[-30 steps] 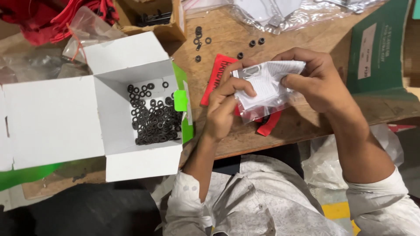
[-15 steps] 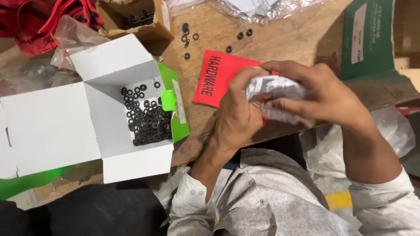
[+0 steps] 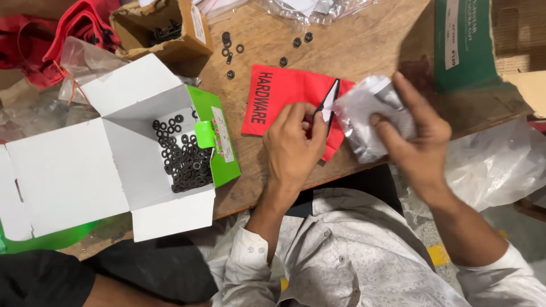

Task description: Counting black washers and packing them into a red hardware bag and cardboard boxes.

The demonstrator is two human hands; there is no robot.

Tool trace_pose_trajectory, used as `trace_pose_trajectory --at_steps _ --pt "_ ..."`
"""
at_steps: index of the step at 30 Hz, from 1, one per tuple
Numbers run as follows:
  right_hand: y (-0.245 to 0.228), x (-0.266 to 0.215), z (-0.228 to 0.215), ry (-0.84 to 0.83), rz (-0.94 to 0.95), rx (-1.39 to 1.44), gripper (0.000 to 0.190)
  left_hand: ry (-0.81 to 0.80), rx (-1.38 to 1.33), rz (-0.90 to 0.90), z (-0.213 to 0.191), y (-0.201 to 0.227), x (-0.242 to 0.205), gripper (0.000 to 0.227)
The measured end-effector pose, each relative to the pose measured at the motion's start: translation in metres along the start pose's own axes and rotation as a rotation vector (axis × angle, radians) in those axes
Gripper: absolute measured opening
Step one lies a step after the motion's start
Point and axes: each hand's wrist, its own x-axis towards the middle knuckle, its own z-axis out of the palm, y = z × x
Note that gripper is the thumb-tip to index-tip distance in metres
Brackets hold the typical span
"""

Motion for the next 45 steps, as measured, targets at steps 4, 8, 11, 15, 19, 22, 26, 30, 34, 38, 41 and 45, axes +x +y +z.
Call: trace_pose_trajectory --at_steps 4,8,11,15,19,22,26,30,34,38,41,45 --pt "-0.017 0.004 0.018 -0.055 -0.074 -0.226 0.058 0.015 -0.082 -0.007 -0.004 0.008 -0.001 0.009" --pt "-0.012 0.011 0.018 -0.245 -0.030 -0.164 0.056 0.068 -0.280 -0.074 -0.006 -0.007 0.001 0.006" --pt "-0.004 0.019 0.013 -0.366 0.099 -0.099 0.055 0.038 -0.303 -0.115 -0.006 -0.003 0.003 0.007" --pt "-0.012 0.035 0.010 -0.464 0.215 -0.051 0.046 0.068 -0.171 0.004 -0.002 0.004 0.001 0.008" --pt "-0.014 0.044 0.016 -0.496 0.094 -0.204 0.039 0.083 -0.234 -0.080 -0.002 -0.006 0.002 0.005" --pt "-0.015 0.050 0.022 -0.598 0.131 -0.405 0.041 0.067 -0.264 -0.066 -0.005 -0.004 -0.002 0.005" --pt "-0.010 0.054 0.037 -0.446 -0.026 -0.384 0.025 0.148 0.019 0.255 -0.007 0.013 -0.006 0.015" --pt "0.022 0.054 0.038 -0.388 0.429 0.368 0.029 0.088 0.178 0.219 -0.011 0.009 -0.020 0.020" --pt "0.021 0.052 0.036 -0.352 0.530 0.644 0.043 0.040 0.184 0.202 -0.014 0.010 -0.024 0.019" --pt "0.037 0.041 0.046 -0.315 0.237 0.258 0.045 0.039 0.045 0.211 -0.013 0.014 -0.017 0.014" --pt "0.022 0.054 0.043 -0.454 0.245 0.254 0.056 0.032 -0.012 0.096 -0.017 0.016 -0.011 0.010" --pt "0.007 0.061 0.036 -0.644 0.506 0.921 0.101 0.028 -0.053 0.066 -0.017 0.008 -0.009 0.010"
